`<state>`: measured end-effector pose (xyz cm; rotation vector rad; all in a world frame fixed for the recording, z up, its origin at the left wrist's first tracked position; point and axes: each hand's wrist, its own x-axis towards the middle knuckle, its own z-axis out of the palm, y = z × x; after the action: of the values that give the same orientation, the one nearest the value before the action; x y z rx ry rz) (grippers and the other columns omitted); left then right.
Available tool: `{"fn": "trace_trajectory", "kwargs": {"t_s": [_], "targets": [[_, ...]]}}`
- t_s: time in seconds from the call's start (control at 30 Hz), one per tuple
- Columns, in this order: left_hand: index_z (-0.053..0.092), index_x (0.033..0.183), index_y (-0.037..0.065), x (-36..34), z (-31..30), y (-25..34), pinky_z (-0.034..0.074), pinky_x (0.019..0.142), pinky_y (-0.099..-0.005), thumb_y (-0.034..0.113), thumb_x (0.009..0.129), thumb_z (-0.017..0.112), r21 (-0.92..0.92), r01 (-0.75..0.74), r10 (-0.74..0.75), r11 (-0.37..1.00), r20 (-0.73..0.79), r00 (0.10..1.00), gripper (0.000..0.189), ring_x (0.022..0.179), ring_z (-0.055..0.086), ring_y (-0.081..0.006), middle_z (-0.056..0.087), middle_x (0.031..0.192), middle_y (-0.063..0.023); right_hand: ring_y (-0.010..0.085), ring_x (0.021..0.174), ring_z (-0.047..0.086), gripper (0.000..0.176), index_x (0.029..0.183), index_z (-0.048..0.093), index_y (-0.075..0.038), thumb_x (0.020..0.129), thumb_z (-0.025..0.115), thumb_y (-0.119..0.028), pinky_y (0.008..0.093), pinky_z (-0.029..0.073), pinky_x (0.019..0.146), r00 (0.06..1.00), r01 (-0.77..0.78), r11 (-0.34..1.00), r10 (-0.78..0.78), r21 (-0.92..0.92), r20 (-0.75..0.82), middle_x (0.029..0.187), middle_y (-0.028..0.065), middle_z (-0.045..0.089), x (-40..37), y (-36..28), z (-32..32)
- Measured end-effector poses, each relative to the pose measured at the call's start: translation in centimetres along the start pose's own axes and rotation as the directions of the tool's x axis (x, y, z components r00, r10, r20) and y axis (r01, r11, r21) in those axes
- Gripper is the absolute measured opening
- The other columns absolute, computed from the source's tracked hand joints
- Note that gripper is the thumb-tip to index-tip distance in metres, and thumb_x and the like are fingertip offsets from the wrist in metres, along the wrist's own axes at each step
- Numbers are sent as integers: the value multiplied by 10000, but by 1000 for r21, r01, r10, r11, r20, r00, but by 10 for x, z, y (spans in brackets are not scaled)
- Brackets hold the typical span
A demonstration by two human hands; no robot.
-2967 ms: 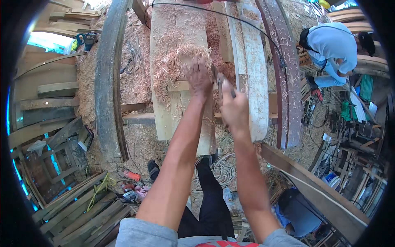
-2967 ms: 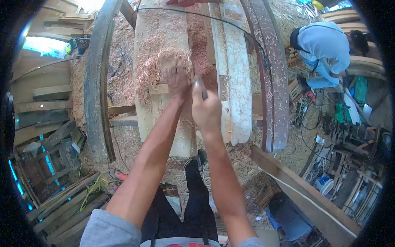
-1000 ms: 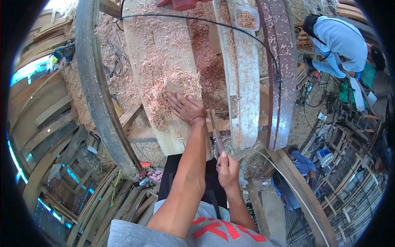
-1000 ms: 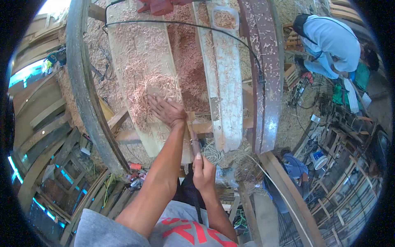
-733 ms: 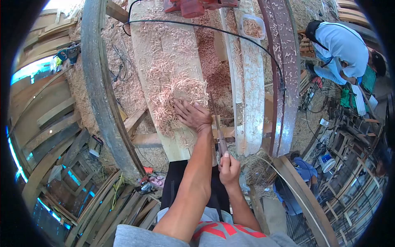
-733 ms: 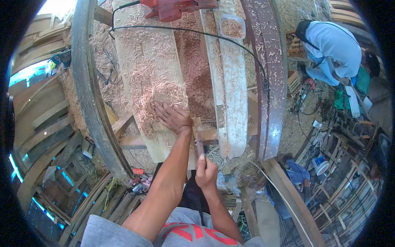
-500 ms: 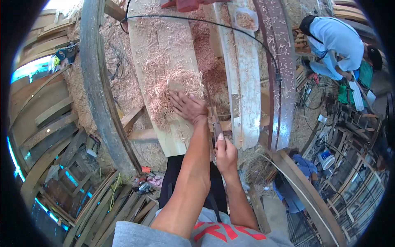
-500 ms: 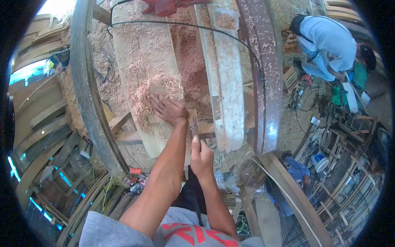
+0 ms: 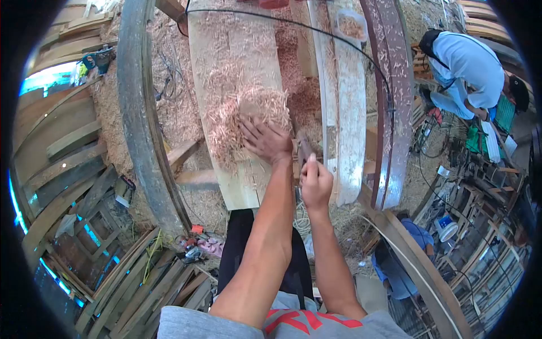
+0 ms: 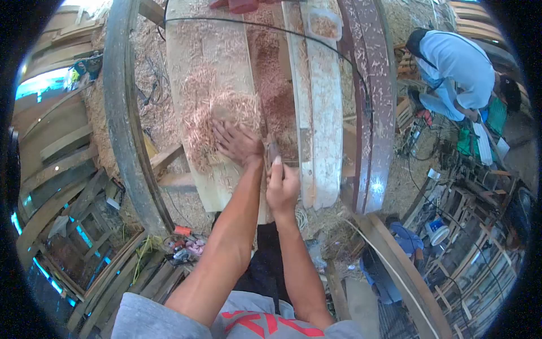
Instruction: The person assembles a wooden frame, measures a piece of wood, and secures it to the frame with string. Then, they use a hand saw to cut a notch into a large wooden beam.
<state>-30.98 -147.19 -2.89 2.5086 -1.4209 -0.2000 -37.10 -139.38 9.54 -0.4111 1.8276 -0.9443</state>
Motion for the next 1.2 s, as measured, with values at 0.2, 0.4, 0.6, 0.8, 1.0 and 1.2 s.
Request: {"fn": "trace_trajectory", "kwargs": {"t_s": [0.2, 0.4, 0.6, 0.8, 1.0, 1.2], "targets": [[379, 1481, 96, 3, 5, 2, 209, 1153, -553, 337, 955, 446, -6, 13, -13, 1000, -57, 998, 583, 1505, 218, -297, 233, 1633, -125, 208, 536, 489, 527, 720, 570, 43, 1011, 514, -394, 407, 401, 545, 984, 176, 957, -179, -232, 10, 560, 136, 517, 17, -14, -1], [364, 1489, 73, -2, 0, -2, 194, 1162, -558, 335, 984, 406, -45, -7, 6, 999, -29, 1000, 571, 1517, 188, -291, 211, 1637, -153, 199, 515, 481, 465, 680, 561, 11, 1003, 532, -322, 369, 396, 526, 922, 384, 915, -387, -124, -5, 549, 120, 507, 3, 51, -9], [386, 1480, 92, -12, 1, -37, 173, 1172, -578, 391, 973, 478, -5, -417, 416, 909, -64, 907, 596, 1480, 274, -315, 272, 1613, -157, 106, 533, 462, 464, 703, 563, -12, 1026, 508, -341, 296, 364, 511, 885, 461, 887, -458, 21, -78, 567, 20, 499, -1, 84, 4], [417, 1459, 103, -16, -32, -78, 192, 1183, -559, 267, 942, 569, -349, -762, 820, 545, 33, 571, 564, 1439, 344, -294, 387, 1533, -138, 80, 543, 462, 454, 710, 559, -23, 1038, 502, -330, 275, 355, 497, 903, 431, 899, -429, 79, -41, 591, 5, 509, -19, 83, -8], [493, 1346, 42, -38, -74, -93, 424, 973, -468, 194, 877, 674, -408, -811, 901, 419, 80, 426, 526, 1129, 570, -311, 593, 1222, -135, 89, 528, 463, 425, 716, 544, -10, 1034, 493, -287, 281, 357, 491, 892, 452, 886, -452, 104, -25, 577, 19, 511, -64, 90, -41], [480, 1336, 16, -34, -125, -93, 497, 852, -481, 251, 910, 645, -564, -722, 911, 401, 328, 249, 514, 1052, 601, -396, 591, 1178, -187, 85, 525, 458, 437, 708, 541, -14, 1030, 475, -301, 272, 347, 492, 890, 454, 889, -456, 61, 19, 577, 12, 507, -98, 88, -72]]}}
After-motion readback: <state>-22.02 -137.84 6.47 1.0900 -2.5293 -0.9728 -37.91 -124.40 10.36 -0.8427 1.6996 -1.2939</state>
